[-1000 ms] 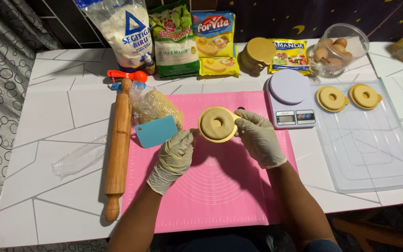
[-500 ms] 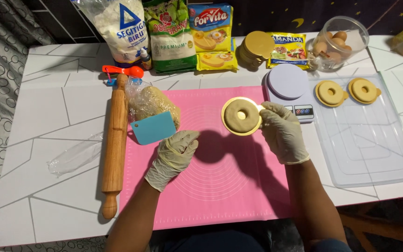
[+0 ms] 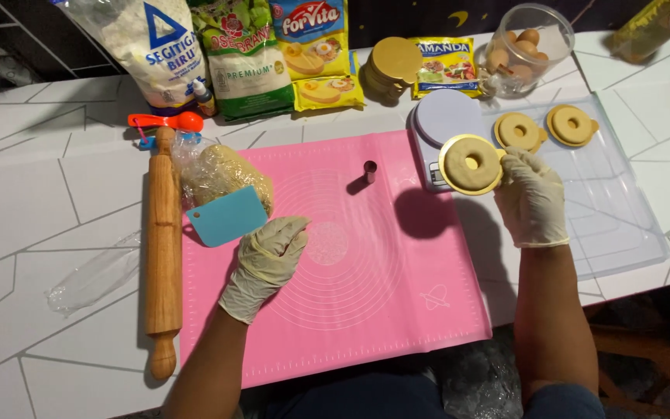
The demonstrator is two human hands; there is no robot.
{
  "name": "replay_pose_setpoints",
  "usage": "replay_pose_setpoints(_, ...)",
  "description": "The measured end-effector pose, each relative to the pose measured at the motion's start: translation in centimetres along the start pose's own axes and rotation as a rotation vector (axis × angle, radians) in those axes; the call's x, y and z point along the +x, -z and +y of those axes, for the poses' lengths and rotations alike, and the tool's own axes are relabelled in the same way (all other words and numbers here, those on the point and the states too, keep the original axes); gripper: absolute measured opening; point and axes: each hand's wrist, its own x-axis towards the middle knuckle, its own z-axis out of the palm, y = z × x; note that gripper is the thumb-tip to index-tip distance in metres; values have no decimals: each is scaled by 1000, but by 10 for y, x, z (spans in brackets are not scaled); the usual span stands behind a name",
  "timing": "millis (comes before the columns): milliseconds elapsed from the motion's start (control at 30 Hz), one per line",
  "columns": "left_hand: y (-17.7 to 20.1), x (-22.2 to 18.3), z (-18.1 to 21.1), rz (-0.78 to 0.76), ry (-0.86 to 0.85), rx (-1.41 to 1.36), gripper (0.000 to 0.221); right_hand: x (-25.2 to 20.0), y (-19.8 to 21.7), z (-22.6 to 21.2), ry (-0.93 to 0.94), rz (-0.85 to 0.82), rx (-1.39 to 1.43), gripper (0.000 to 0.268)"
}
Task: Preparing donut dough by rolling, flattening, cutting shapes, and placing them on a tray.
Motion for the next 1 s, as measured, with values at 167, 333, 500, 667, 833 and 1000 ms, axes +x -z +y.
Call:
replay_pose_setpoints(167,3,-5,21,51,-44,96,46,36,53,-10,21,42,-26,13)
replay_pose_setpoints(333,56,32,48,-260,65,-223,28,32,63,-42,44,-77,-160,10)
replay_pose_setpoints(500,53,27,42,-229,-2,-213,29,53,95,-45,95,-36,-265,27)
replay_pose_setpoints(667,55,31,46,-204,-63,-158,25,59,108,-54,62,-75,-371,33)
replay_pose_setpoints(833,55,32,47,-198,-78,-153,25,77,126,-47,45,66,-460,18)
replay_pose_setpoints(1000,58,33,50,-210,-36,-191,25,84,133,-44,38,57,-610,19)
